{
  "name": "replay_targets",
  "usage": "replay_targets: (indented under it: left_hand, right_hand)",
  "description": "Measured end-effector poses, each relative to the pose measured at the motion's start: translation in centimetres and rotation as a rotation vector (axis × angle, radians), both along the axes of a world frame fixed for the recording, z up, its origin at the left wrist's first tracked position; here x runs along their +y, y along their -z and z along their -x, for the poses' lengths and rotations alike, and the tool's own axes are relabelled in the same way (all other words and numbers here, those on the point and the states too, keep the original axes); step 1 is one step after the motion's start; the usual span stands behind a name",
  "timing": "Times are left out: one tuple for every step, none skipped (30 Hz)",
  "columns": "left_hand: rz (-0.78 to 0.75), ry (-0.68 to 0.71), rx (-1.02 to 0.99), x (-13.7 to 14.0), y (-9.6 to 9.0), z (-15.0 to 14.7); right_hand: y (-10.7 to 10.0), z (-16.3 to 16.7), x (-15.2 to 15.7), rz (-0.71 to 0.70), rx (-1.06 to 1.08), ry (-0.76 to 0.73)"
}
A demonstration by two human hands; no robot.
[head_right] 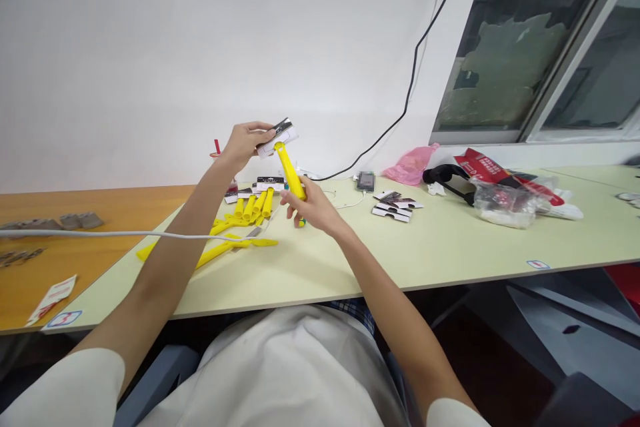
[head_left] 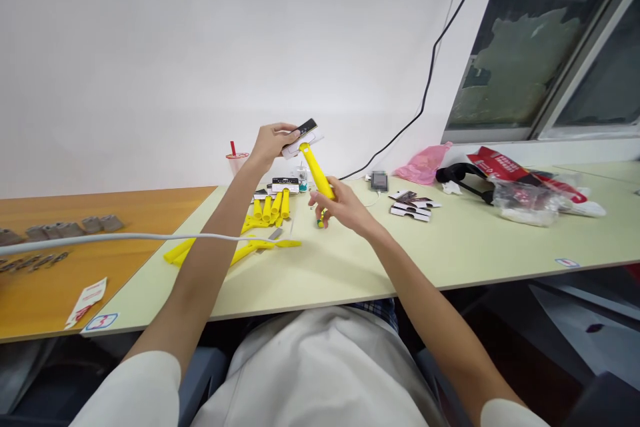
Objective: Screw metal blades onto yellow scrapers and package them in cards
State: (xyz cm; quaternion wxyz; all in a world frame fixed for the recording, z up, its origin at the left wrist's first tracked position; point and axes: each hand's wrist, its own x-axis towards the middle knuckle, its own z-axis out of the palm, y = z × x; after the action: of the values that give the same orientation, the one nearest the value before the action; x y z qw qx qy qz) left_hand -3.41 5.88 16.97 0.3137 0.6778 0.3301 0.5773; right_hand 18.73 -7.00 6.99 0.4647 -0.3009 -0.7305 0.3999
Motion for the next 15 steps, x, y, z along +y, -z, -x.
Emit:
replay_targets:
  left_hand:
    - [0.053,-0.004,-0.036,1.4,0.8,0.3]
    - [0.096,-0.010,-0.063,2.7,1.6,0.5]
    - [0.128,-0.020,-0.066,3.9,2.3,0.8]
    - [0.149,-0.053,-0.030,5.0,3.1,1.0]
    - [0.170,-0.106,0.044,6.0,3.8,1.2]
    - [0.193,-0.138,0.091,6.9,4.6,1.4]
    - [0.217,-0.156,0.130,7.7,5.3,1.7]
    - [0.243,-0.169,0.175,8.3,6.1,1.9]
    - [0.267,-0.182,0.222,8.9,6.8,2.2]
    - [0.285,-0.195,0.268,9.3,7.6,2.4]
    - [0.298,-0.203,0.313,9.7,8.3,2.7]
    - [0.306,-0.208,0.356,9.9,9.0,2.9]
    - [0.311,-0.210,0.397,10.2,9.7,3.0]
    - [0.310,-0.214,0.434,10.3,10.3,3.1]
    - [0.306,-0.220,0.469,10.4,10.8,3.1]
  right_hand:
    - [0.3,0.8,0.5,0.015,-0.037,-0.001]
    - [0.5,1.7,1.2,0.021,-0.113,-0.008]
    - [0.6,2.6,2.0,0.011,-0.209,-0.007]
    - [0.7,3.6,2.9,-0.008,-0.315,0.009]
    - [0.8,4.4,3.9,-0.023,-0.405,0.042]
    - [0.8,5.2,4.9,-0.034,-0.460,0.075]
    - [0.9,6.0,5.8,-0.043,-0.508,0.071]
    - [1.0,6.6,6.6,-0.055,-0.568,0.047]
    - [1.2,7.1,7.3,-0.077,-0.629,0.036]
    - [1.4,7.5,7.8,-0.100,-0.689,0.048]
    - [1.6,7.9,8.2,-0.126,-0.749,0.071]
    - [1.9,8.1,8.3,-0.152,-0.803,0.098]
    - [2.2,8.2,8.3,-0.175,-0.846,0.118]
    - [2.4,8.2,8.2,-0.194,-0.874,0.125]
    - [2.7,8.1,8.0,-0.206,-0.887,0.114]
